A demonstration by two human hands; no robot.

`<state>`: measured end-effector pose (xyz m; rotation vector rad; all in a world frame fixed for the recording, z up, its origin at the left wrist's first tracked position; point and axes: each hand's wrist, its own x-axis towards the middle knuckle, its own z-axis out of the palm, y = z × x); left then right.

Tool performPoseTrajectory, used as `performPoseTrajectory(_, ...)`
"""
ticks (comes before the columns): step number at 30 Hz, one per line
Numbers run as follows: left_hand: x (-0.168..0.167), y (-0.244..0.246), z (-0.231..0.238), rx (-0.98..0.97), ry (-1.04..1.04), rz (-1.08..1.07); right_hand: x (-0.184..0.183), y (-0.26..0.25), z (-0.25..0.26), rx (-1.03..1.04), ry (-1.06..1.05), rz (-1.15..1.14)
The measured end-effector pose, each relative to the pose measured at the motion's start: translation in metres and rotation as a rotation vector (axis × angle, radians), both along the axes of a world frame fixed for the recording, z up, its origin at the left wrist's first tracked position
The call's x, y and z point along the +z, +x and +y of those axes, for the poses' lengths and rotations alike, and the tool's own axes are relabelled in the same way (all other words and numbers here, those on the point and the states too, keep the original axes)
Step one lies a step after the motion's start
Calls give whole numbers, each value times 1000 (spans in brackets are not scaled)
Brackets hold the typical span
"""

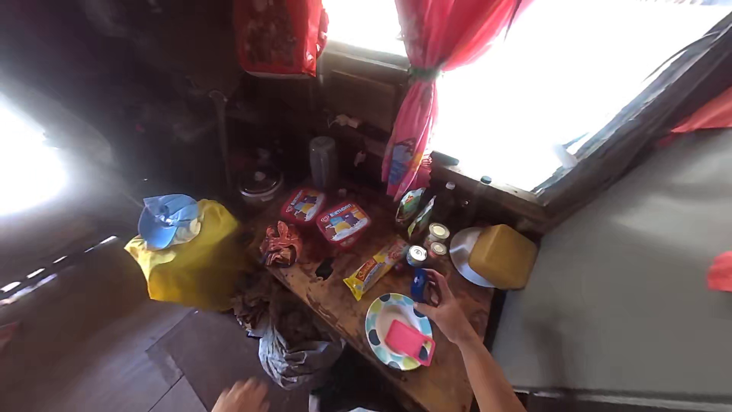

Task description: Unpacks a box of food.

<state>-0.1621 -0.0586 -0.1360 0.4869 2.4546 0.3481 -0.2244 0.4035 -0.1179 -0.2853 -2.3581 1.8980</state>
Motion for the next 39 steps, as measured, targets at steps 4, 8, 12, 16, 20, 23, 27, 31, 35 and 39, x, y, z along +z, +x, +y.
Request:
performPoseTrajectory(4, 68, -92, 81, -1, 572, 235, 35, 25, -43, 124, -113, 161)
performPoseTrajectory(8, 112, -95, 156, 43, 1085, 49, 56, 44, -61, 241, -296, 166)
performPoseTrajectory(12, 113, -87, 186, 54, 1233, -193, 66, 73, -69, 287, -790, 112)
performPoseTrajectory(16, 103, -85, 191, 7, 1227, -251, 64, 97, -73, 278, -1034, 114)
performPoseTrajectory(20, 103, -89, 197, -22, 1328, -118, 54, 104, -66, 445, -1172, 96)
performPoseTrajectory(23, 114, -98, 200, -132, 1324, -130, 64, 112, -68, 412, -1152, -8)
performPoseTrajectory(27, 122, -103, 210, -291, 1200, -284, 67, 123, -63, 315, -945, -102)
performPoseTrajectory(31, 117, -108, 214, -380, 1199, -440, 75, 128, -59, 306, -636, -19)
performPoseTrajectory(35, 116, -109, 213, -380, 1200, -516, 85, 130, -56, 359, -463, -25)
performPoseTrajectory(39, 121, -105, 216, -489, 1231, -352, 91, 130, -54, 327, -366, -57)
